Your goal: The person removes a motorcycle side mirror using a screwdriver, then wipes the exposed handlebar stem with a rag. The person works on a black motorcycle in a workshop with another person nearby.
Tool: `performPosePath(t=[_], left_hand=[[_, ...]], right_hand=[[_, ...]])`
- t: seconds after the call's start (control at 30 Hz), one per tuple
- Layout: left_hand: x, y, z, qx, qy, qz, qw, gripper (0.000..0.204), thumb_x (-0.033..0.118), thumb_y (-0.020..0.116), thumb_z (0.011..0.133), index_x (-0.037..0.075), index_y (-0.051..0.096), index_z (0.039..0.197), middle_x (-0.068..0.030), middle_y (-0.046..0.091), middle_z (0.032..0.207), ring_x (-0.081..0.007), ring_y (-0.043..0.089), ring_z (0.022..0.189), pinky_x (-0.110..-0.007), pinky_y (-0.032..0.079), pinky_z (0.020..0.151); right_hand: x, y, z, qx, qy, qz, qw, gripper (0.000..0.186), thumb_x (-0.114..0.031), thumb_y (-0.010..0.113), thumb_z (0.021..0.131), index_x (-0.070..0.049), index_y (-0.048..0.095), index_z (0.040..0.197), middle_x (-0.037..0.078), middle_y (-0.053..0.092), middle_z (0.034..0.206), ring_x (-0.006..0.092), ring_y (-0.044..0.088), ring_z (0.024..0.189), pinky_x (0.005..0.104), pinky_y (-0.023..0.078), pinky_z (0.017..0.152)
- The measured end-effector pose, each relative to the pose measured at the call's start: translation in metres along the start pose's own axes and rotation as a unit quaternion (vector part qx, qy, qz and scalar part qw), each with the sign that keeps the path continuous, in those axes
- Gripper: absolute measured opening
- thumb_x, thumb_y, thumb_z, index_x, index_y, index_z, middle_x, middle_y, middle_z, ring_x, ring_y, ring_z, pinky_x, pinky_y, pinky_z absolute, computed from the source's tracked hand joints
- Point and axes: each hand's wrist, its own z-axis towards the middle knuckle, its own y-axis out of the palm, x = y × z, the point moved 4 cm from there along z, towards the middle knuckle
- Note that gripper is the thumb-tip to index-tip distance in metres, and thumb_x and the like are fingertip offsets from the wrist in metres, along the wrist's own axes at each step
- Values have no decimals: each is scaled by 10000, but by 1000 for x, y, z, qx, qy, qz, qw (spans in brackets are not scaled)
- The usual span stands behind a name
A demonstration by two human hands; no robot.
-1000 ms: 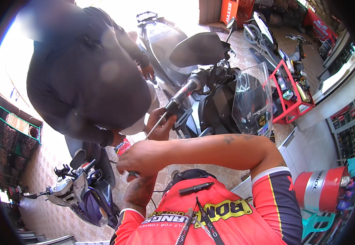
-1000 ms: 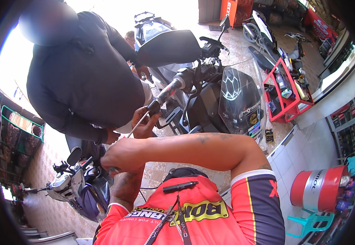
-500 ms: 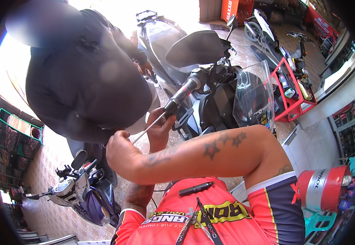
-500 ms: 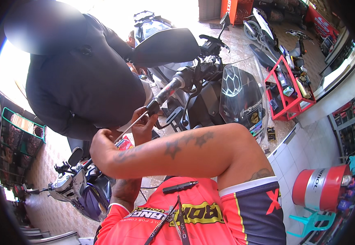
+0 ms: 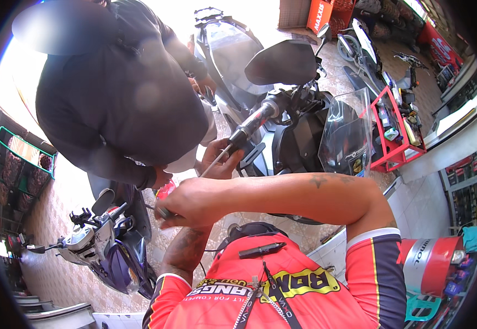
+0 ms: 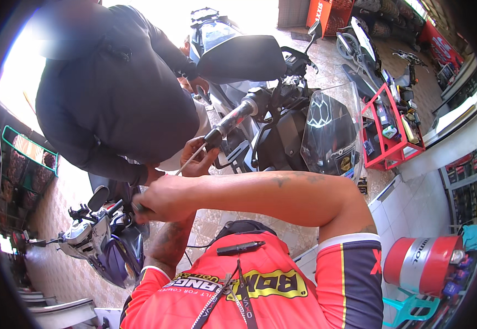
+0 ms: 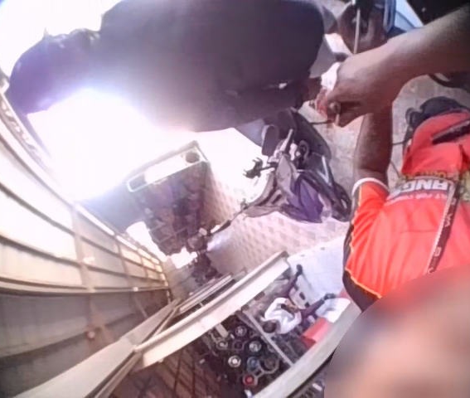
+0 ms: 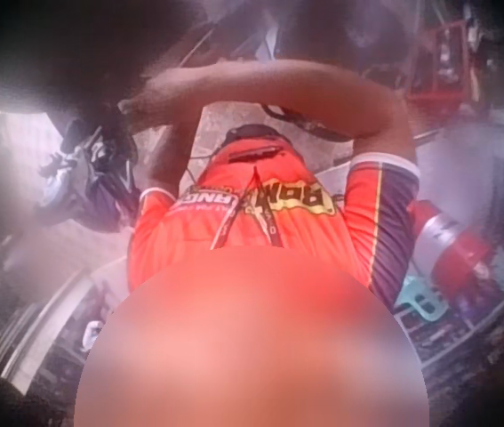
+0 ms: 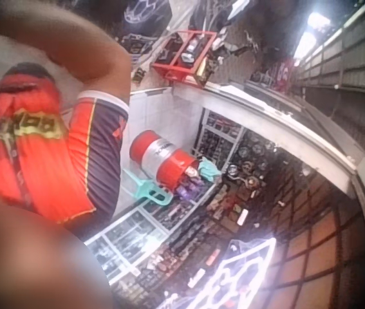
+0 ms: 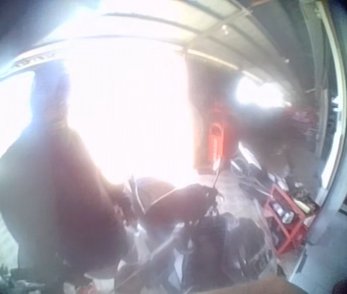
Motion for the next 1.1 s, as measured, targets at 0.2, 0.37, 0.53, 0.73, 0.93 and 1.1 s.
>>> performPosePath(t=[0.2, 0.37, 0.53, 0.73, 0.93, 1.1], left_hand=[[5, 4, -4, 19, -7, 43, 999, 362, 65, 819, 835, 20, 633, 1143, -18, 677, 866, -42, 572, 718, -194, 422, 620], [5, 4, -4, 28, -21, 36, 999, 396, 63, 827, 827, 10, 621, 1162, 35, 592, 756, -18, 463, 629, -199, 345, 549], [3, -2, -2, 11, 0, 54, 998, 422, 67, 842, 812, 16, 625, 1170, 59, 535, 721, -9, 431, 621, -195, 318, 527], [-1, -1, 2, 3, 23, 56, 998, 418, 77, 840, 814, 21, 626, 1169, 82, 540, 757, 7, 401, 632, -157, 291, 577], [-7, 0, 0, -2, 1, -3, 1000, 400, 41, 817, 833, 30, 596, 1166, 4, 629, 869, -46, 538, 747, -197, 411, 644], [-9, 3, 0, 7, -11, -25, 1000, 413, 53, 812, 840, 11, 583, 1181, 13, 617, 830, -44, 543, 724, -201, 400, 611]], right_hand=[[-17, -11, 30, -52, 137, -90, 985, 539, -470, 634, 923, -61, 668, 1273, 147, 718, 1151, 350, 702, 979, 512, 507, 868], [-46, 3, 53, -73, 128, -469, 871, 341, -298, 691, 854, -82, 743, 1112, 102, 709, 1062, 305, 651, 966, 555, 447, 859], [-49, 35, 36, 47, -115, -616, 778, 287, -257, 655, 864, -94, 745, 1083, 99, 638, 1215, 336, 549, 1140, 533, 464, 909], [-5, -1, -7, 179, -233, -229, 928, 287, -343, 604, 935, -105, 663, 1083, 132, 655, 1227, 302, 618, 1170, 440, 489, 934], [-12, -14, 18, 84, 114, -11, 990, 534, -517, 508, 977, -39, 651, 1168, 197, 709, 953, 390, 690, 943, 470, 530, 860], [-43, -12, 43, -82, 152, -289, 942, 527, -341, 829, 771, -119, 697, 1231, 87, 702, 1176, 292, 666, 1087, 523, 490, 896]])
